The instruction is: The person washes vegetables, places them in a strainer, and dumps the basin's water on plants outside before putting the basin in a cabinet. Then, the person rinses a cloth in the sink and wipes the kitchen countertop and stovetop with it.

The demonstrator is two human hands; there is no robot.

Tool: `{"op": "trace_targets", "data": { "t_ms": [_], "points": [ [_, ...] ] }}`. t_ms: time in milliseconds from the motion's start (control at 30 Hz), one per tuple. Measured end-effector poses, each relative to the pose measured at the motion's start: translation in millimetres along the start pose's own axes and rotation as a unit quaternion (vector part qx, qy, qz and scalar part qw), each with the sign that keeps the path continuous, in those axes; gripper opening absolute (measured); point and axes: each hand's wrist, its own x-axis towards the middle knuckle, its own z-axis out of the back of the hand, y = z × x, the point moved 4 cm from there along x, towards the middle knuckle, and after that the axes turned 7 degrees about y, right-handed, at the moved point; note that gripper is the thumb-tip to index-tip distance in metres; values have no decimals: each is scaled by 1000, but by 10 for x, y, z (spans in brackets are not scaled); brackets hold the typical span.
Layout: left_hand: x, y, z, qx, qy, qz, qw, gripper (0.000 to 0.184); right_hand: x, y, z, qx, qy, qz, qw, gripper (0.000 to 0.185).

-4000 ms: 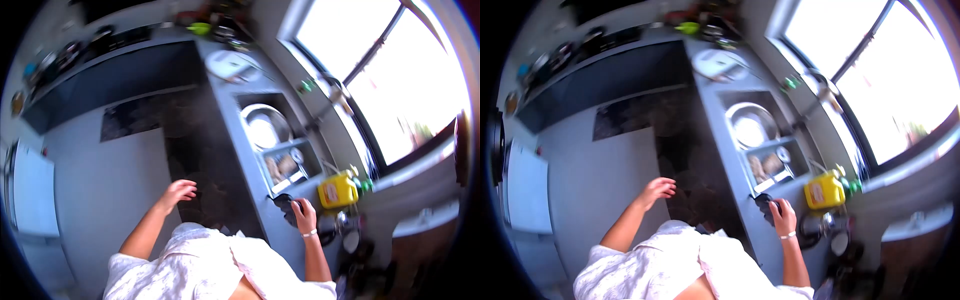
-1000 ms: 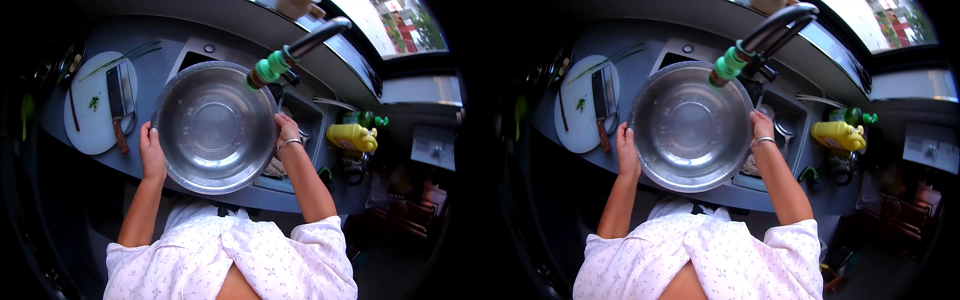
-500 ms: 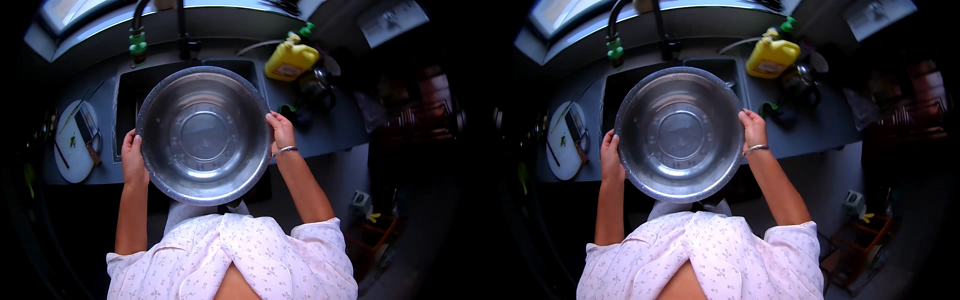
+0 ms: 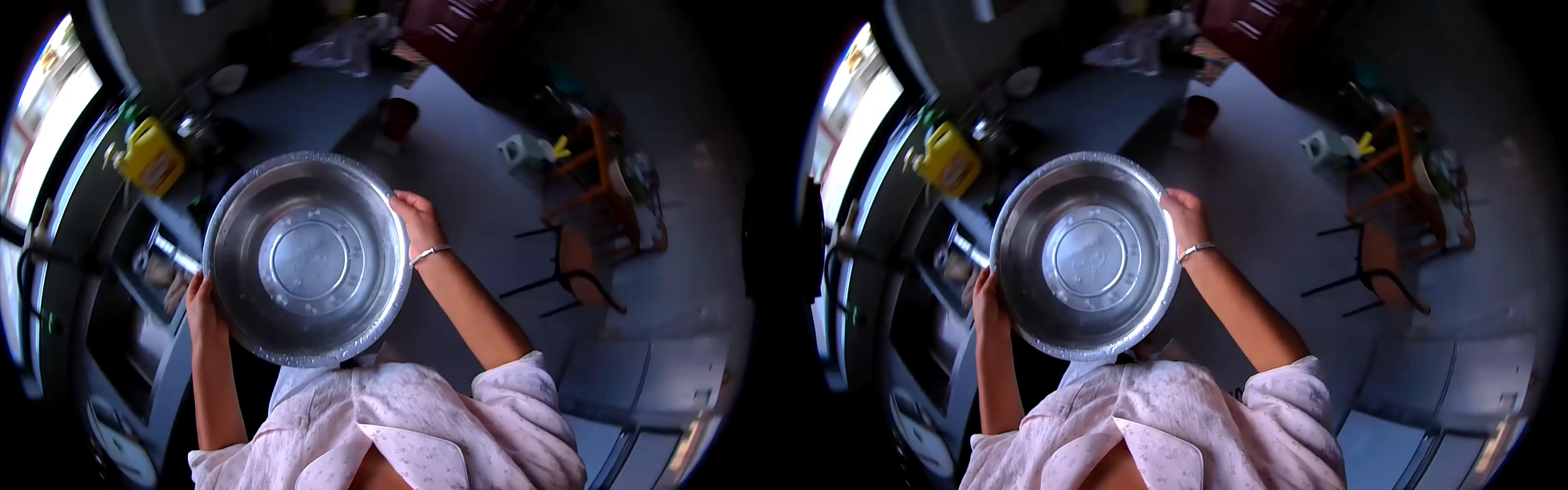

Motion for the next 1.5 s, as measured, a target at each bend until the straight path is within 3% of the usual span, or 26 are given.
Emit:
{"op": "trace_targets", "data": {
  "t_ms": [100,133,200,233,267,333,467,600,800,833,867,933,1000,1067,1233,1300,1333,1500],
  "points": [
    [81,145,-861,58,9,22,998,24,56,120,795,-15,-81,17,996,31],
    [264,185,-859,41,27,28,998,24,73,179,676,-19,-95,28,995,34],
    [635,477,-1640,68,98,53,991,25,379,156,1487,8,-148,25,989,34],
    [492,440,-1642,34,73,60,995,26,249,134,1480,-24,-186,37,982,33],
    [766,635,-2093,67,127,65,987,26,265,406,1702,21,-219,28,975,31],
    [803,697,-2356,40,155,96,983,27,236,513,1852,17,-215,47,975,29],
    [1185,962,-3476,63,248,123,959,28,291,833,2470,45,-349,77,933,24],
    [1550,1259,-4459,117,314,142,931,39,523,1101,3027,98,-388,91,912,21],
    [1797,1464,-5723,135,317,140,928,35,1155,1720,3686,79,-356,105,925,19],
    [1975,1656,-6047,102,360,203,905,34,1302,1723,4003,70,-353,92,928,20],
    [1969,1653,-6109,131,322,150,926,33,1310,1790,4043,69,-380,97,917,19],
    [2078,1756,-6473,107,294,197,929,35,1713,1999,4346,43,-328,100,938,18],
    [2360,2192,-6673,126,289,181,932,38,1868,2076,4726,29,-337,96,936,17],
    [2614,2378,-6949,110,315,154,930,40,2267,2259,5027,10,-318,105,942,16],
    [2978,2200,-8058,46,213,116,969,31,3918,2804,5788,-25,-224,85,971,15],
    [3069,2346,-8238,25,294,126,947,27,3959,2869,5895,-49,-228,62,970,18],
    [3410,2376,-8617,14,268,122,955,27,4611,3044,6086,-61,-205,48,976,18],
    [3721,2457,-9401,19,296,119,948,23,5011,3323,6331,-43,-175,62,982,25]
  ]
}}
